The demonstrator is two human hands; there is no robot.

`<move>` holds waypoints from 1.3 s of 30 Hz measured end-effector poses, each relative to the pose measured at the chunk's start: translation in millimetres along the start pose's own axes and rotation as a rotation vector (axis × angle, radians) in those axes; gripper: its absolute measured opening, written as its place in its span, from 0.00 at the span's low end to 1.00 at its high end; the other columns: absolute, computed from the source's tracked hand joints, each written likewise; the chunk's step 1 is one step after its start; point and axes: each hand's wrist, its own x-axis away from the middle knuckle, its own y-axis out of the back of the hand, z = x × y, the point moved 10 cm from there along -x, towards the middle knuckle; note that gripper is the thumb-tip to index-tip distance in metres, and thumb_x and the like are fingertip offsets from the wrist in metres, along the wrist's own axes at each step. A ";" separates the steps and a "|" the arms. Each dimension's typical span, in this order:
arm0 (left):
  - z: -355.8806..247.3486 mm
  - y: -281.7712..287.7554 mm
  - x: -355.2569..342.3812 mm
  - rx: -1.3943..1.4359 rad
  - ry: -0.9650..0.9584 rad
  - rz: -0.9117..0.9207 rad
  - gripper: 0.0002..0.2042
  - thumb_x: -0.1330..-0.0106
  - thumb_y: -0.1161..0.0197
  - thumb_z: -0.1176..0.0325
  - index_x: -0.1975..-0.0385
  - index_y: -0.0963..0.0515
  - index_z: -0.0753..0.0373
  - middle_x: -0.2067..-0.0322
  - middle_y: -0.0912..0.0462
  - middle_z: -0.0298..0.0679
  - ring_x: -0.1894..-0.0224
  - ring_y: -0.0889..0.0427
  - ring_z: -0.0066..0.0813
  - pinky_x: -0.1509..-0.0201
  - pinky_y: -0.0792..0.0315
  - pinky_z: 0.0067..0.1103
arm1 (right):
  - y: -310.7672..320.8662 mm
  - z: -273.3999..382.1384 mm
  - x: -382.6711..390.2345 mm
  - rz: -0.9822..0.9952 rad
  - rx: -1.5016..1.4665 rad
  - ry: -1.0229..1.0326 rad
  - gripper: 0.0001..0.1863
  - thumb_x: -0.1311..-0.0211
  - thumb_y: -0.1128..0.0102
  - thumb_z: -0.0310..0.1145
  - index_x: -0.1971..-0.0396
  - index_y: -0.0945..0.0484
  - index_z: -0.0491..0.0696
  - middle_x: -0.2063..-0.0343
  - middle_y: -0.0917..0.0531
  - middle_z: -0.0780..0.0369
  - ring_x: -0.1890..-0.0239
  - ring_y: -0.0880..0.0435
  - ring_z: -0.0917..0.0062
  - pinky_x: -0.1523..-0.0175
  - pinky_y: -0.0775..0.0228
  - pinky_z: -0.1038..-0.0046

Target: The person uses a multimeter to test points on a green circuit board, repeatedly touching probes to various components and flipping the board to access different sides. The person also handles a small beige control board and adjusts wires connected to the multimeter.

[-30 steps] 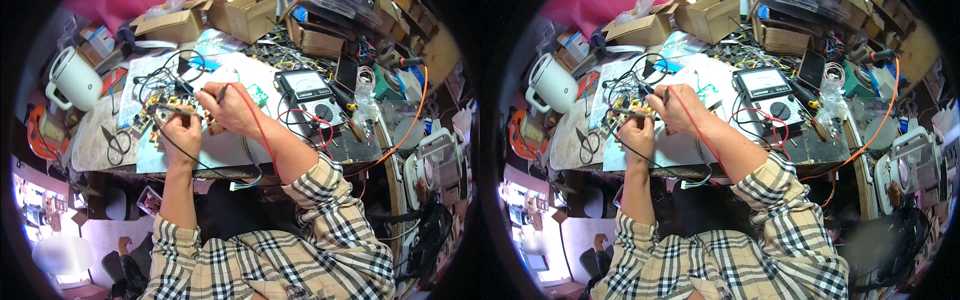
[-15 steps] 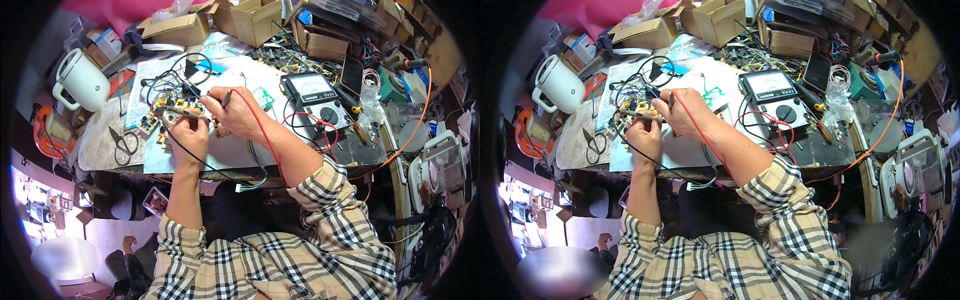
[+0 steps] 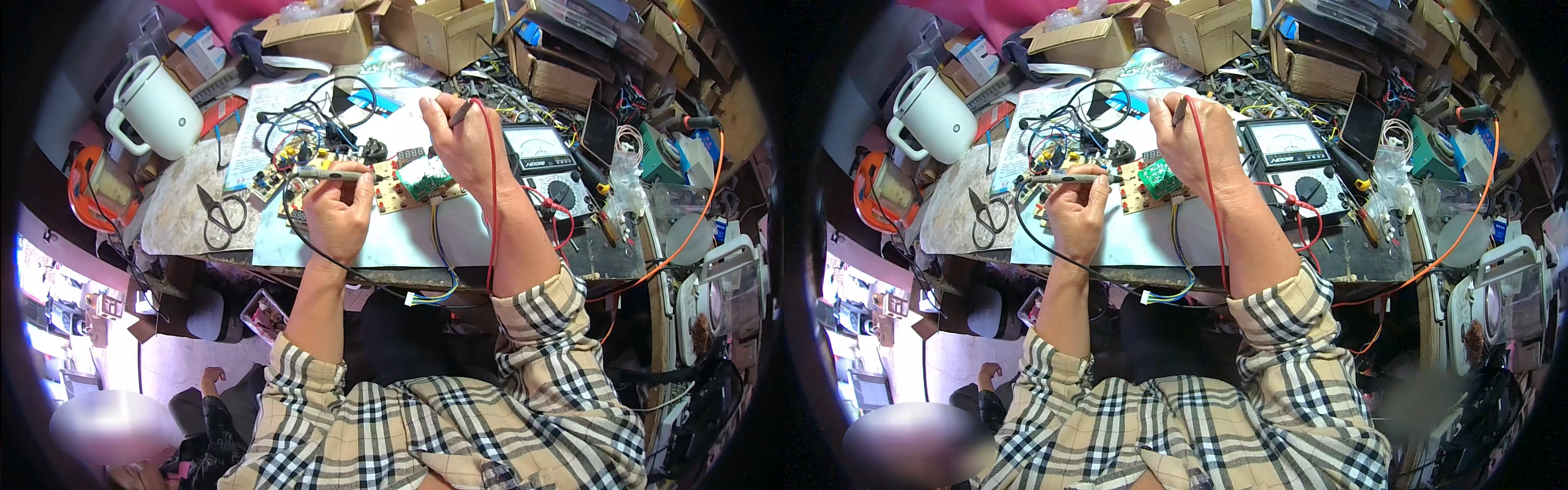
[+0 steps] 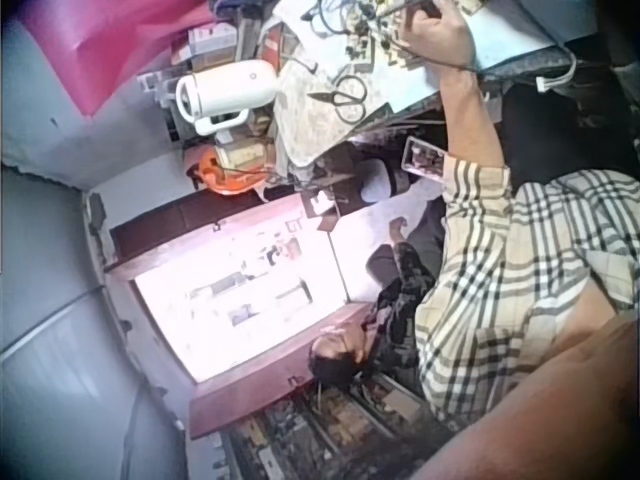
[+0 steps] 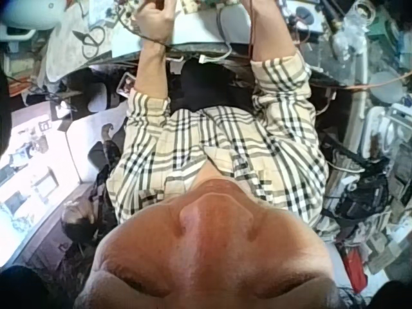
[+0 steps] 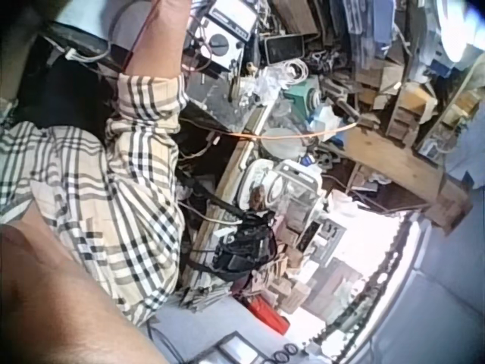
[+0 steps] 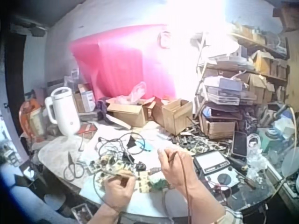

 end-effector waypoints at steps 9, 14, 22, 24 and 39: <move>3.0 -15.4 0.9 0.126 0.063 0.165 0.05 0.31 0.38 0.74 0.58 0.21 0.65 0.74 0.20 0.30 0.78 0.29 0.12 0.76 0.36 0.12 | -5.7 2.2 0.6 0.032 0.090 0.028 0.20 0.32 0.45 0.42 0.78 0.19 0.43 0.81 0.20 0.48 0.75 0.18 0.52 0.68 0.26 0.59; -2.1 -25.0 3.3 0.045 0.063 0.237 0.04 0.33 0.36 0.74 0.61 0.19 0.64 0.77 0.19 0.31 0.77 0.25 0.14 0.74 0.32 0.16 | -8.6 1.3 1.8 0.027 0.092 0.045 0.19 0.33 0.45 0.42 0.78 0.19 0.43 0.81 0.20 0.48 0.74 0.18 0.52 0.68 0.26 0.59; -8.1 -29.0 3.5 -0.044 -0.021 0.257 0.04 0.34 0.37 0.75 0.61 0.20 0.63 0.75 0.15 0.38 0.75 0.19 0.21 0.71 0.27 0.20 | -8.8 0.2 1.4 0.024 0.061 0.033 0.20 0.33 0.44 0.42 0.79 0.20 0.43 0.81 0.20 0.49 0.75 0.18 0.53 0.69 0.27 0.58; -7.8 -30.2 3.4 -0.037 -0.020 0.262 0.04 0.34 0.37 0.75 0.61 0.20 0.63 0.75 0.15 0.38 0.75 0.18 0.23 0.71 0.27 0.21 | -7.9 -5.1 0.8 -0.004 0.030 0.046 0.20 0.33 0.44 0.42 0.80 0.21 0.43 0.82 0.20 0.49 0.75 0.18 0.54 0.69 0.27 0.59; -3.9 -20.2 2.7 0.031 0.007 0.184 0.03 0.34 0.37 0.74 0.63 0.20 0.64 0.80 0.20 0.36 0.79 0.24 0.18 0.74 0.31 0.19 | 14.1 -41.2 -9.4 -0.005 0.432 -0.123 0.18 0.33 0.44 0.45 0.71 0.16 0.45 0.74 0.16 0.49 0.68 0.15 0.51 0.60 0.22 0.57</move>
